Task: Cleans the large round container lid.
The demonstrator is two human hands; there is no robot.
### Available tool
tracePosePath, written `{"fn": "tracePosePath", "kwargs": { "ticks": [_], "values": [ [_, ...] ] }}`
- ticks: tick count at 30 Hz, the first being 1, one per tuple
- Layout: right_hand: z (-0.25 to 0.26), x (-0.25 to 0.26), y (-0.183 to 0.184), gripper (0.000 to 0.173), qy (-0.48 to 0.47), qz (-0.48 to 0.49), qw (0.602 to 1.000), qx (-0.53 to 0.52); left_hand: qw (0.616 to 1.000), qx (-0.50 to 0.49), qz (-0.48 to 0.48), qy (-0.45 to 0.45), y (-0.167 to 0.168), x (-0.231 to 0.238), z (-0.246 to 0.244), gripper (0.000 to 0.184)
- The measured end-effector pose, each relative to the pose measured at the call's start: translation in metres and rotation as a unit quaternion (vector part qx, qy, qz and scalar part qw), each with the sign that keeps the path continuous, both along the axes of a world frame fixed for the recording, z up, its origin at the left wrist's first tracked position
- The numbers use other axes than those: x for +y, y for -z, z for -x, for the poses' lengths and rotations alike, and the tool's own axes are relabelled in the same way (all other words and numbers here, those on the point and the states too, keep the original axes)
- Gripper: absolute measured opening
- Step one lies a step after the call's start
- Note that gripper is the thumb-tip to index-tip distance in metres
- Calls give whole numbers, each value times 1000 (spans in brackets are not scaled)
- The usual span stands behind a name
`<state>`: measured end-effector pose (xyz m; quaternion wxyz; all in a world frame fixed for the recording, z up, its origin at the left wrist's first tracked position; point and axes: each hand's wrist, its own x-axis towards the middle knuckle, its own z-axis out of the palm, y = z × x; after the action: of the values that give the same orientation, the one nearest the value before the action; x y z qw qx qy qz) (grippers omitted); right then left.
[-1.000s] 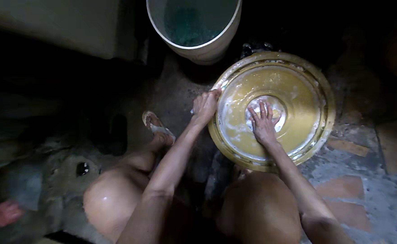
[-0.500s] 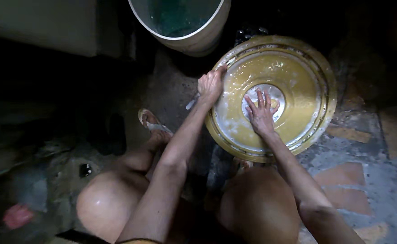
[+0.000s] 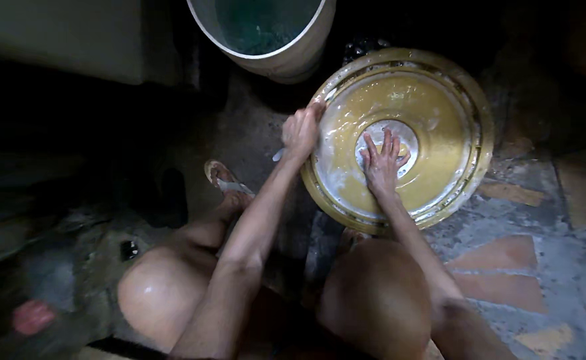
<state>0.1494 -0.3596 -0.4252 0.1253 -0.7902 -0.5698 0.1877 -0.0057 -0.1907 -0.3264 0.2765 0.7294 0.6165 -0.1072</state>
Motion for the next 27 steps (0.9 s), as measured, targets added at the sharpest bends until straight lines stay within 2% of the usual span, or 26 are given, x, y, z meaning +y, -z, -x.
{"fn": "tracePosePath", "kwargs": {
  "ticks": [4,8,13,16,18,20,24,27],
  "values": [
    [9,6,-1,50,37,5,999,4,997,-33,-25,-70,0,-66,46,35],
    [-6,1,-7,55,9,-14,999,37,994,-30,19,-102,17,-23,10,36],
    [-21,-10,-5,44,-13,-39,998,49,999,-39,7,-3,11,13,-16,36],
    [-19,-15,-1,43,-14,-43,998,33,999,8,33,30,1,0,15,36],
    [-22,-10,2,42,-17,-60,998,27,999,15,17,37,2,-5,29,35],
    [-22,-13,3,42,-23,-61,998,27,999,14,6,35,6,-3,19,34],
    [-22,-9,2,41,-7,-60,998,29,999,22,1,45,14,19,-24,44],
    [-22,-10,1,40,-2,-60,998,27,998,24,-3,60,11,1,4,42]
  ]
}}
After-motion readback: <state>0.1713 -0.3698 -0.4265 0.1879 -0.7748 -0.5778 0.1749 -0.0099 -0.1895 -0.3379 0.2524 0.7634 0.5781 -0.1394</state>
